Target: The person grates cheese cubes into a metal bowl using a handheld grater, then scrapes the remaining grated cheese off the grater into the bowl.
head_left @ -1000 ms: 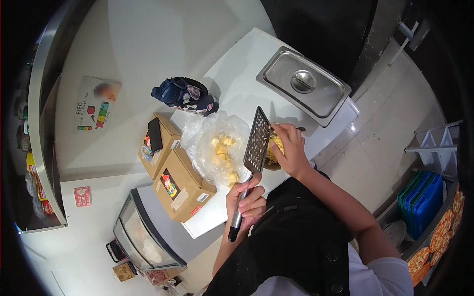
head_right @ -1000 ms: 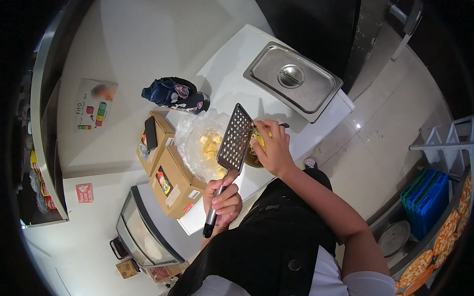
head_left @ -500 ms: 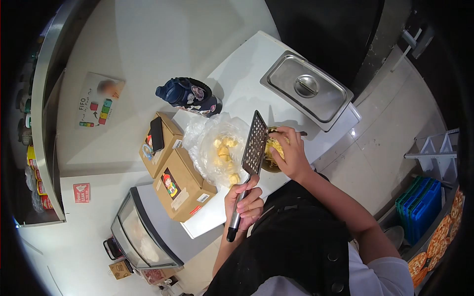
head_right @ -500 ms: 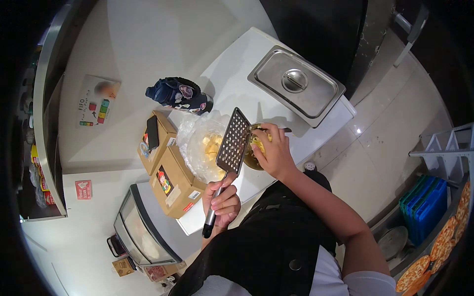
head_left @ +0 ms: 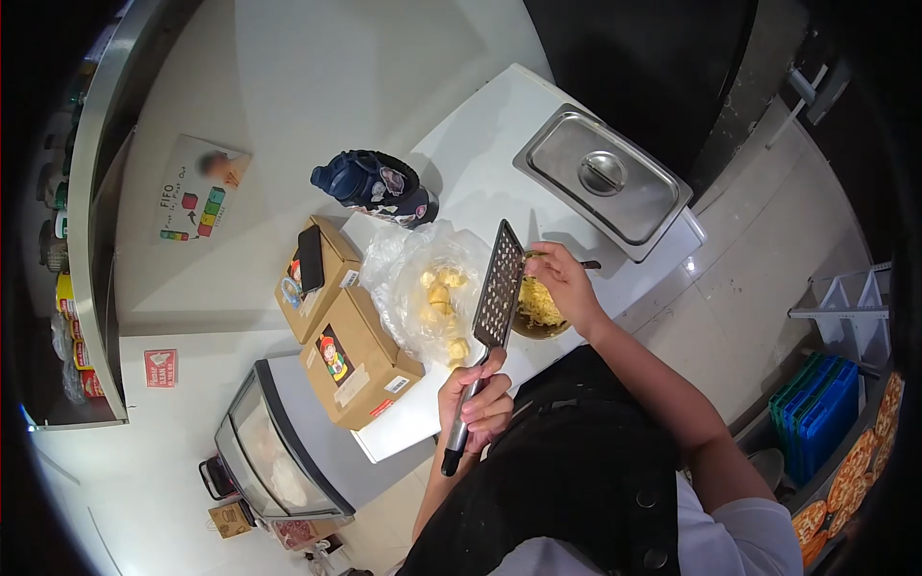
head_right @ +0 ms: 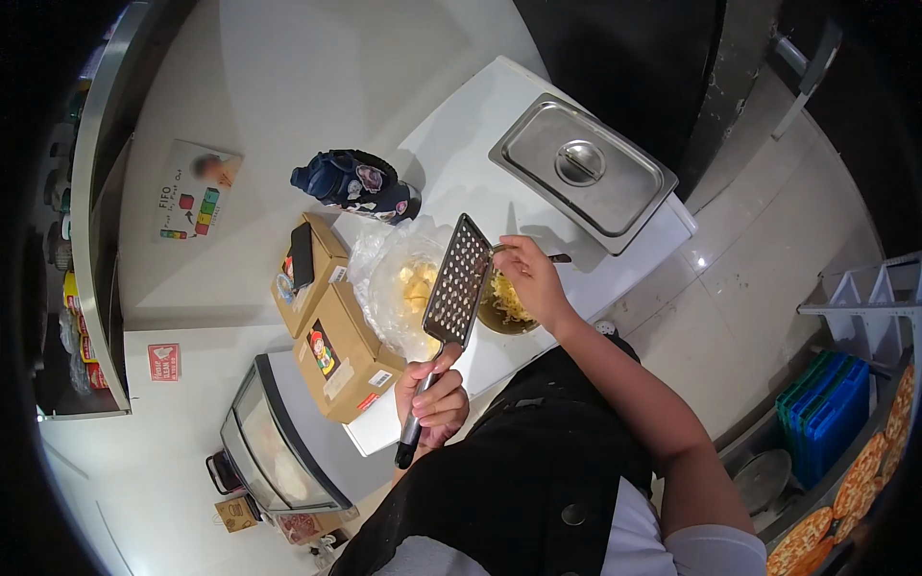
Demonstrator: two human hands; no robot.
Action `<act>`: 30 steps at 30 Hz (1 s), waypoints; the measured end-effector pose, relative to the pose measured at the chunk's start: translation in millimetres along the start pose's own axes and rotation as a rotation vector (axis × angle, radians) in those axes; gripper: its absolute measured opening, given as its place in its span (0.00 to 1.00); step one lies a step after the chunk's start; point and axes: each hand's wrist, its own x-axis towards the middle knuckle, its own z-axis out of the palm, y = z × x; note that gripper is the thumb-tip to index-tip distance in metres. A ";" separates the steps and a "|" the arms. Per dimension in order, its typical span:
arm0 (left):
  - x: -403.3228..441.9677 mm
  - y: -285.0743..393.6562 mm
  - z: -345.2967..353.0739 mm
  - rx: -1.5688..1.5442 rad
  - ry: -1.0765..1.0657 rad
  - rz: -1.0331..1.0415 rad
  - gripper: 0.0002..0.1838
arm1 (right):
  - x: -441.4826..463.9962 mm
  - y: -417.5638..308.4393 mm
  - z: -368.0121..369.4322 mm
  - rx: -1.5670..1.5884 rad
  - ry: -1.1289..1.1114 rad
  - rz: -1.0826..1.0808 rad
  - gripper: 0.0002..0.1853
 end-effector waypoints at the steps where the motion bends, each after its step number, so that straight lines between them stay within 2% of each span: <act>1: -0.8 -0.6 -0.1 0.001 0.000 0.002 0.02 | 2.0 2.0 0.4 0.001 -0.002 0.000 0.15; 5: -2.7 -2.7 -0.9 0.005 0.008 -0.011 0.02 | 8.8 9.5 2.7 0.078 -0.077 -0.022 0.13; 16: -8.0 -4.3 -0.9 -0.028 0.030 0.011 0.02 | 5.6 3.7 1.3 0.034 -0.069 0.082 0.12; 21: -9.0 -2.2 -2.4 -0.001 0.044 0.022 0.02 | -0.3 2.3 -2.0 -0.025 -0.087 0.009 0.15; 25: -3.2 -0.9 -3.2 -0.040 0.020 0.066 0.01 | -24.7 -20.9 9.4 -0.585 0.046 -0.346 0.19; 28: 4.4 -2.4 -4.9 -0.148 -0.030 0.086 0.02 | -50.4 -38.7 29.7 -0.557 -0.019 -0.403 0.21; 30: 8.7 -3.3 -5.4 -0.254 -0.084 0.108 0.02 | -61.8 -41.6 35.5 -0.839 -0.199 -0.606 0.24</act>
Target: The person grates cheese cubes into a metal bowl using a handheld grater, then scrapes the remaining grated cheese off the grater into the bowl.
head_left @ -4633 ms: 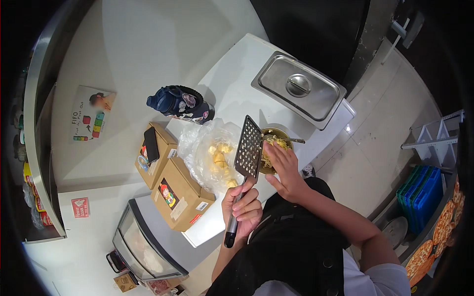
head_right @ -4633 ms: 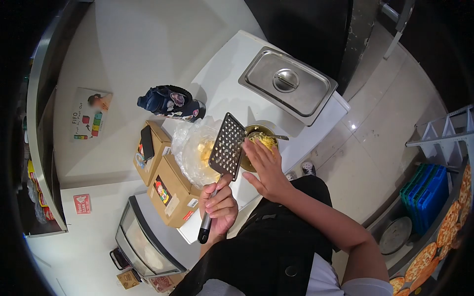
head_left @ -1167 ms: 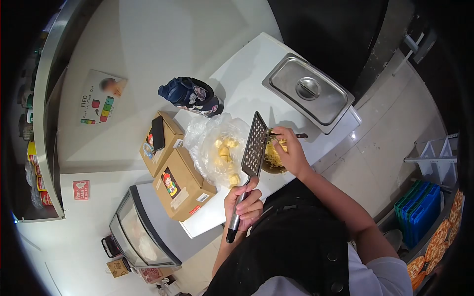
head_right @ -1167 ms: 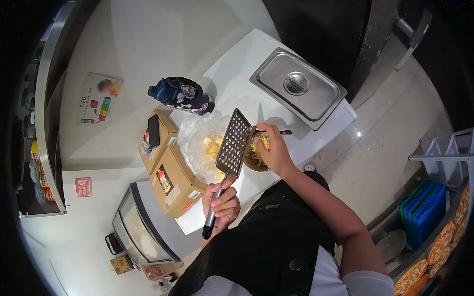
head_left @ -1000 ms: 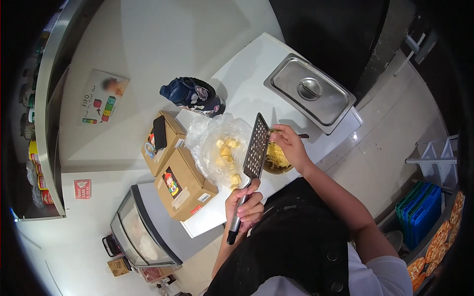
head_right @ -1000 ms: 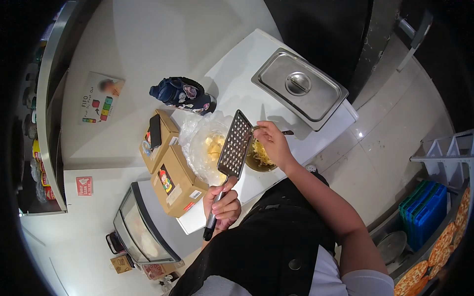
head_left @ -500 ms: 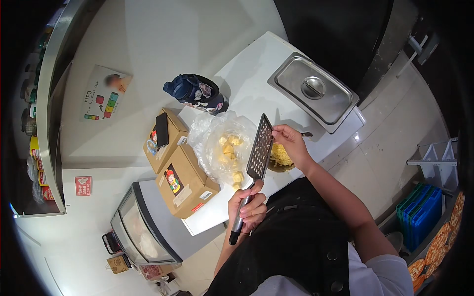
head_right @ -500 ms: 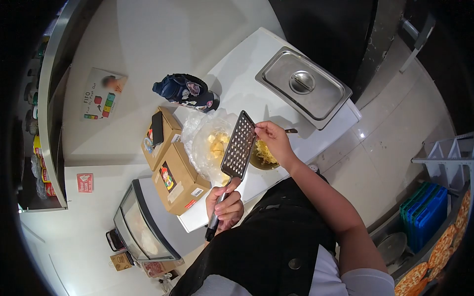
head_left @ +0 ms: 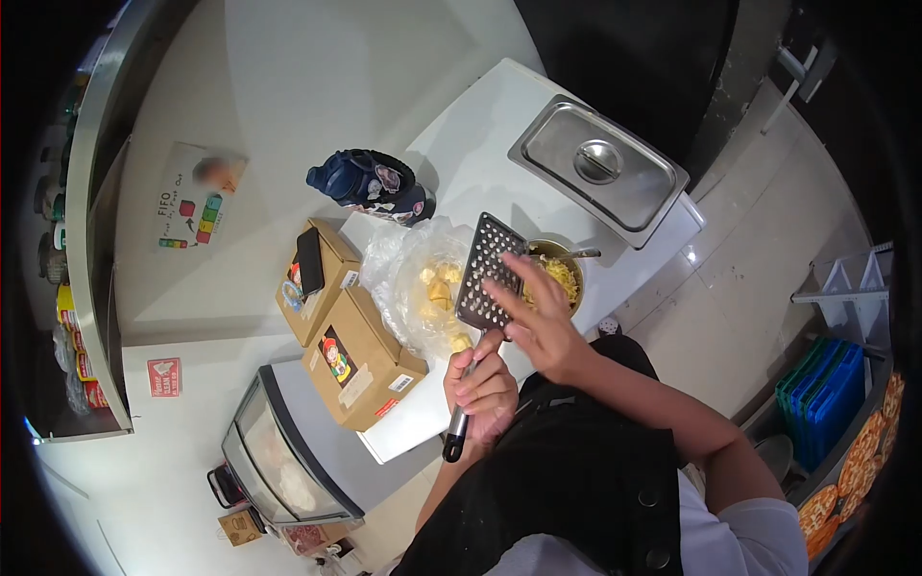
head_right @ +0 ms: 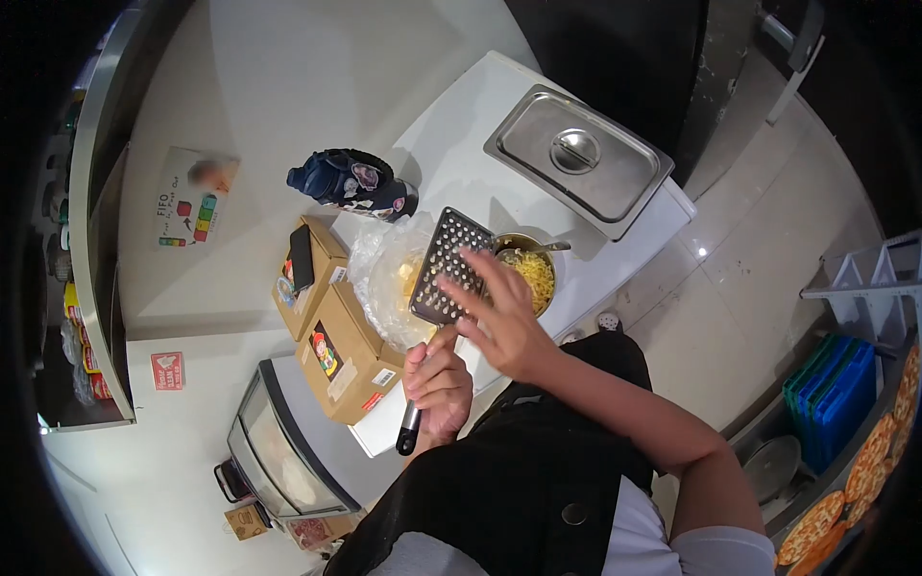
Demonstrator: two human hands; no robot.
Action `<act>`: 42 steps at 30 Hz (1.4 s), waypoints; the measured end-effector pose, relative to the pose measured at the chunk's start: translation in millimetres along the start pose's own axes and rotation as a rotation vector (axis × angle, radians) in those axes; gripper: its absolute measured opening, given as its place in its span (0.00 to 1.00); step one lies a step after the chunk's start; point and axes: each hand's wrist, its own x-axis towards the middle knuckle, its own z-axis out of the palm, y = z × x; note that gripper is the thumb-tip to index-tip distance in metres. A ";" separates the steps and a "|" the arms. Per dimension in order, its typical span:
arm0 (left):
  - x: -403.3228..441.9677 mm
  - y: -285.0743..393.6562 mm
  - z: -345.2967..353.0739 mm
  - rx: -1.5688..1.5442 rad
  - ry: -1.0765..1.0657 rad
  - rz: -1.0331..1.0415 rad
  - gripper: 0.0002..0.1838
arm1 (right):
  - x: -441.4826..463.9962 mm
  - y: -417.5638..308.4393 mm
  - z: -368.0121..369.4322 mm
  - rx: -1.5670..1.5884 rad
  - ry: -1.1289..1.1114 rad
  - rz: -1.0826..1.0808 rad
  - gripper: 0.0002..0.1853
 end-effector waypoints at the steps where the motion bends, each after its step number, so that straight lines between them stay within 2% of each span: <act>1: 0.9 -0.1 0.1 0.001 0.005 -0.006 0.02 | -1.2 0.3 0.0 -0.002 0.007 0.004 0.24; 6: 1.7 -0.2 0.0 -0.085 -0.077 -0.072 0.03 | -9.8 8.0 1.4 -0.123 -0.090 0.002 0.27; 11: -1.0 -2.3 0.4 -0.109 -0.067 -0.073 0.03 | -11.9 17.1 -0.4 -0.106 0.033 0.100 0.28; 16: -4.5 0.7 -0.7 -0.080 -0.033 -0.091 0.02 | -8.0 3.2 1.9 -0.214 -0.037 -0.032 0.27; 20: -8.3 17.1 12.4 0.226 0.111 -0.130 0.02 | -16.5 21.8 -10.5 0.216 0.117 0.385 0.23; 25: 32.3 31.0 31.7 0.371 0.189 -0.209 0.03 | -26.1 39.0 -13.1 -0.128 0.084 0.326 0.22; 27: 66.1 32.3 28.9 0.452 0.126 -0.271 0.03 | -29.7 48.9 -9.5 -0.178 0.088 0.273 0.22; 30: 125.9 34.0 13.0 0.781 0.148 -0.390 0.13 | -35.6 59.3 -4.7 -0.284 0.086 0.117 0.20; 32: 159.8 -1.0 18.7 1.122 0.514 -0.155 0.17 | -38.1 57.1 -4.6 -0.331 0.139 0.117 0.18; 33: 180.4 0.2 2.6 1.173 0.443 -0.120 0.13 | -39.1 58.4 -6.8 -0.335 0.099 0.073 0.18; 35: 209.5 -6.8 -20.0 1.226 0.495 -0.005 0.09 | -42.2 61.8 -11.6 -0.271 -0.034 0.231 0.23; 38: 243.2 -6.7 -50.7 1.276 0.434 -0.005 0.10 | -46.8 61.6 -16.2 -0.278 -0.051 0.105 0.23; 40: 257.7 -9.0 -65.1 1.234 0.473 0.021 0.10 | -46.2 61.1 -18.3 -0.272 -0.036 0.007 0.24; 42: 258.1 -7.6 -67.6 1.207 0.474 0.043 0.11 | -42.8 56.4 -20.5 -0.275 -0.098 0.000 0.24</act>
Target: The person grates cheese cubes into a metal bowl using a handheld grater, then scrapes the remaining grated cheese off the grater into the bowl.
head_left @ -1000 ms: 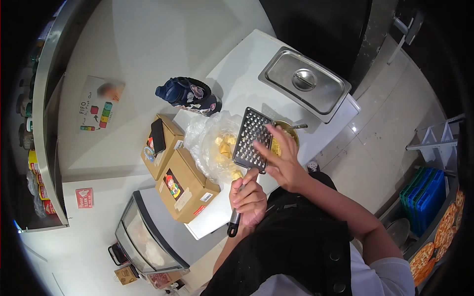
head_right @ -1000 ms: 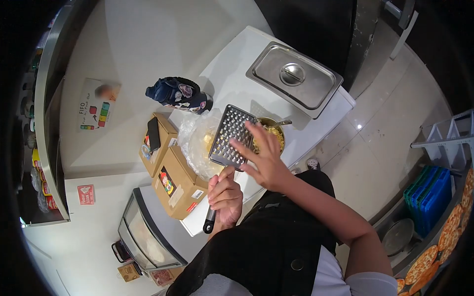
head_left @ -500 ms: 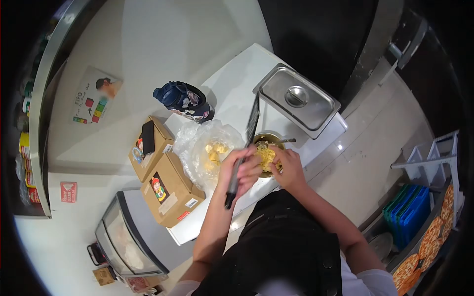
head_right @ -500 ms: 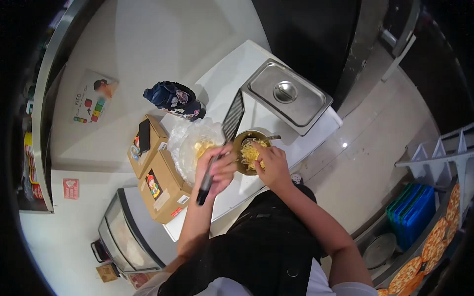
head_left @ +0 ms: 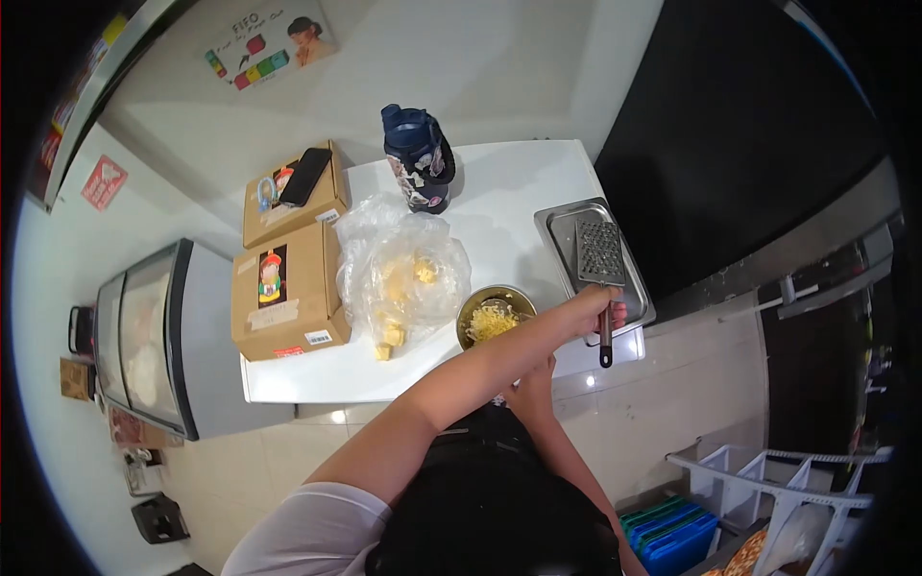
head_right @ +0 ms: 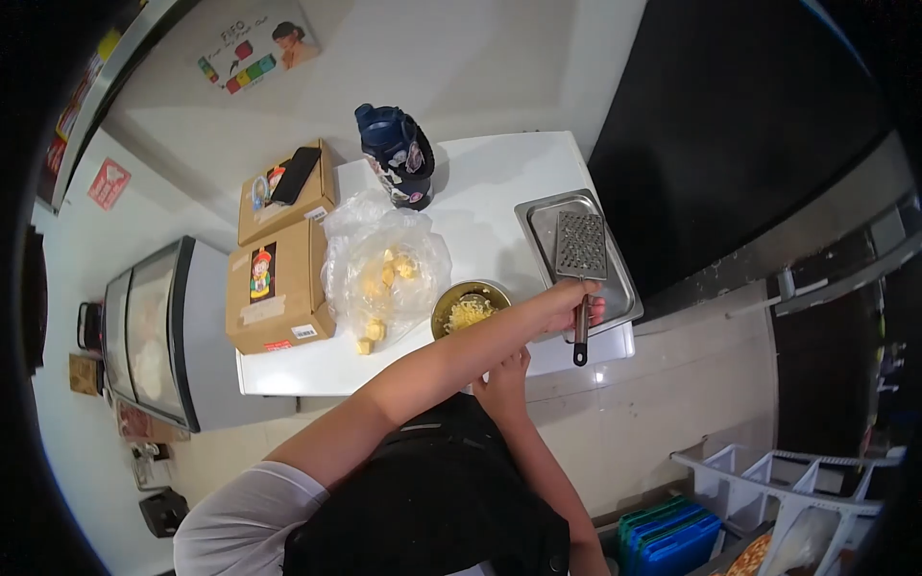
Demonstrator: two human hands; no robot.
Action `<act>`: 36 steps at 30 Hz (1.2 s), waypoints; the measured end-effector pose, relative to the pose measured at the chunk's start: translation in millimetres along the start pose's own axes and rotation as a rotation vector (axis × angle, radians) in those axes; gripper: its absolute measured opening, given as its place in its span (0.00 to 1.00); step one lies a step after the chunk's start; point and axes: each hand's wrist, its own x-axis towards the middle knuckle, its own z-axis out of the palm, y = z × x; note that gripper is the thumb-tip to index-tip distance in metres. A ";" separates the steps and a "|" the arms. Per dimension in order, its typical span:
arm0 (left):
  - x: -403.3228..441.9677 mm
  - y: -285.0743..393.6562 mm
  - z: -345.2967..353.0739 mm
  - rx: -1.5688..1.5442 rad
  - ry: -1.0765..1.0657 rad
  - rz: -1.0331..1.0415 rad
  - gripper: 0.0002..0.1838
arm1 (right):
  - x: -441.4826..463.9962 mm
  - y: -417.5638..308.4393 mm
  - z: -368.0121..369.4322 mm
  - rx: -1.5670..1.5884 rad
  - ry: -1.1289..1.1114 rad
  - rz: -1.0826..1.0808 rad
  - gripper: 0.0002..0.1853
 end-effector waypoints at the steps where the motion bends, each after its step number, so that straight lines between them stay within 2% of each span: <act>1: 0.1 -0.6 -0.5 -0.020 0.012 -0.004 0.11 | 0.1 -3.0 -2.9 0.000 -0.048 -0.002 0.24; 4: 0.8 -3.5 -2.0 -0.096 0.053 -0.012 0.12 | -2.9 -1.3 -11.3 0.000 -0.184 -0.021 0.25; 9: -3.6 -1.7 -7.1 -0.215 0.147 -0.010 0.13 | -7.9 5.7 -5.8 -0.038 -0.129 -0.096 0.23; 13: -34.3 10.0 -20.6 -0.182 0.032 0.082 0.17 | -2.6 14.5 -13.6 -0.130 -0.161 -0.234 0.20; 16: -124.8 39.6 -41.4 -0.112 -0.111 0.224 0.23 | 6.6 10.0 -31.8 -0.129 -0.209 -0.197 0.19; 18: -165.2 27.3 -90.1 0.081 -0.082 0.333 0.21 | 21.5 1.8 -48.1 -0.134 -0.235 -0.150 0.18; 19: -200.6 30.7 -100.6 0.433 0.102 0.317 0.20 | 36.2 -2.5 -55.9 -0.141 -0.192 -0.183 0.15; 20: -220.9 21.8 -118.5 0.418 0.127 0.135 0.20 | 52.3 -6.9 -62.9 -0.146 -0.149 -0.217 0.13; 22: -242.3 -13.4 -156.8 0.433 0.214 -0.071 0.20 | 75.5 -14.8 -74.2 -0.244 -0.184 -0.230 0.12; 23: -249.7 -22.8 -156.3 0.389 0.274 -0.173 0.22 | 83.1 -16.6 -75.1 -0.344 -0.211 -0.235 0.11; 24: -247.9 -36.3 -155.9 0.342 0.312 -0.154 0.24 | 88.1 -16.0 -72.5 -0.341 -0.217 -0.245 0.11; 25: -241.4 -50.1 -158.0 0.295 0.348 -0.134 0.28 | 92.6 -14.4 -69.1 -0.395 -0.351 -0.107 0.10; 26: -231.8 -59.3 -157.0 0.286 0.352 -0.127 0.28 | 96.0 -12.5 -65.0 -0.450 -0.484 0.032 0.10; 28: -205.3 -69.5 -150.5 0.089 0.355 -0.029 0.37 | 99.2 -8.5 -56.6 -0.560 -0.743 0.318 0.10; 31: -179.9 -72.7 -146.8 0.005 0.306 0.010 0.40 | 94.3 1.6 -46.2 -0.590 -0.735 0.196 0.10; 33: -169.3 -76.8 -151.0 -0.210 0.205 0.042 0.40 | 90.1 7.6 -42.7 -0.608 -0.714 0.087 0.10; 36: -165.8 -64.6 -145.9 -0.245 0.217 0.051 0.40 | 89.8 15.3 -46.2 -0.605 -0.627 -0.005 0.10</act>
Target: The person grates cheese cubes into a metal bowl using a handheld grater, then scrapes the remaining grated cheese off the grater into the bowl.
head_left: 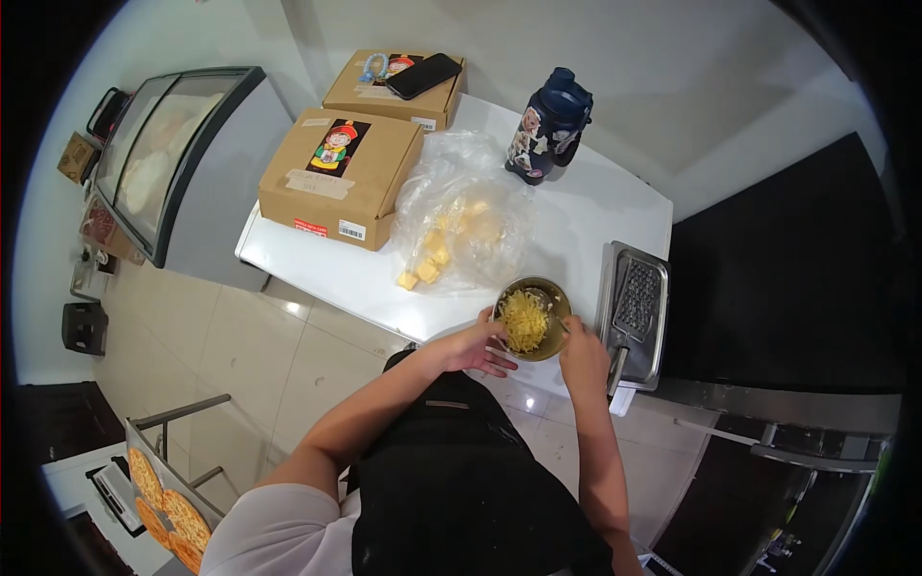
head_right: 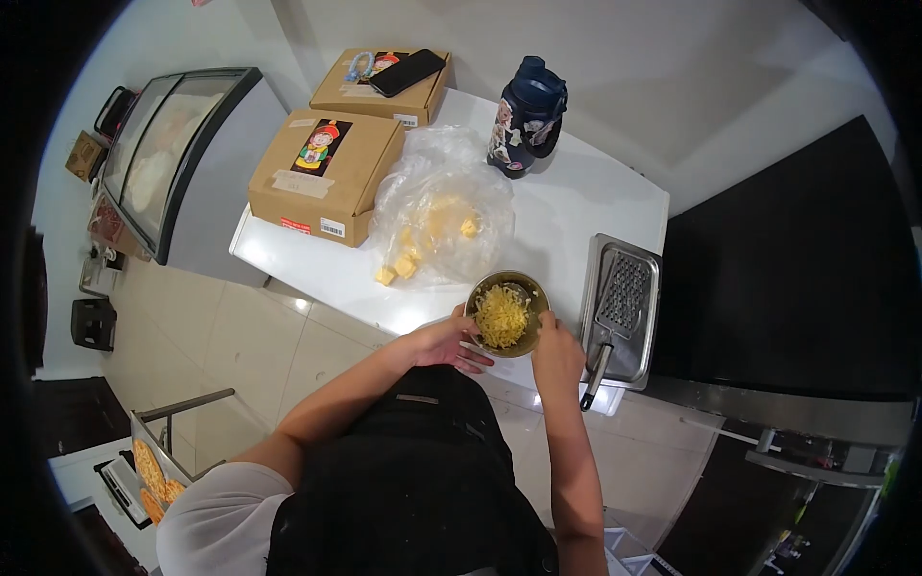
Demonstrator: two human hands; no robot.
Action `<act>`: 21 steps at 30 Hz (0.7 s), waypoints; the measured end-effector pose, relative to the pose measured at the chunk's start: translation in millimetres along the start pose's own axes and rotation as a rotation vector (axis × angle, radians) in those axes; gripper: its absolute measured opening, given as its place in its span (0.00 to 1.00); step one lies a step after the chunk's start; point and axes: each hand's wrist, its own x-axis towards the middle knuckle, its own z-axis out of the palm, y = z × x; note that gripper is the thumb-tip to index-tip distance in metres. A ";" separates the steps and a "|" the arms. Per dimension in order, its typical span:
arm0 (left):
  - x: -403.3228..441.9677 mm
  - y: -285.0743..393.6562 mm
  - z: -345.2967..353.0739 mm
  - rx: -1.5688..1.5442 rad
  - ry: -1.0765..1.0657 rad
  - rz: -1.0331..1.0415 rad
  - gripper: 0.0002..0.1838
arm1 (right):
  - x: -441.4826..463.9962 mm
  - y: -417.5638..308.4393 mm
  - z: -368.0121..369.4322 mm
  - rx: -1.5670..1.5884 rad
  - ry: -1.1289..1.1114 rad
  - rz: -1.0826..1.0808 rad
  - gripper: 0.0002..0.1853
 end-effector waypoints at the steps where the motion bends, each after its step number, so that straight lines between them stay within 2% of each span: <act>1: 0.5 1.7 3.2 -0.022 0.008 0.001 0.41 | -1.9 3.4 0.3 -0.010 0.049 -0.030 0.10; 3: 4.1 -0.1 5.0 -0.045 0.016 0.001 0.41 | -7.5 6.2 -0.6 -0.020 0.097 -0.060 0.10; 7: 27.5 -16.4 -1.0 -0.034 -0.038 0.225 0.45 | -19.4 9.5 -12.0 0.050 0.150 0.009 0.13; 8: 25.5 -15.3 3.3 -0.032 -0.040 0.225 0.45 | -20.7 8.8 -12.1 0.049 0.152 0.012 0.13; 13: 0.4 -11.2 30.0 0.032 0.050 0.367 0.46 | -30.7 0.6 -7.8 0.181 0.268 0.101 0.16; 18: -15.8 -5.4 43.2 0.212 0.068 0.436 0.48 | -32.3 6.2 -18.9 0.406 0.330 -0.024 0.20; 21: -19.3 -3.7 46.5 0.124 0.033 0.426 0.48 | -39.6 7.4 -34.4 0.332 0.191 -0.113 0.21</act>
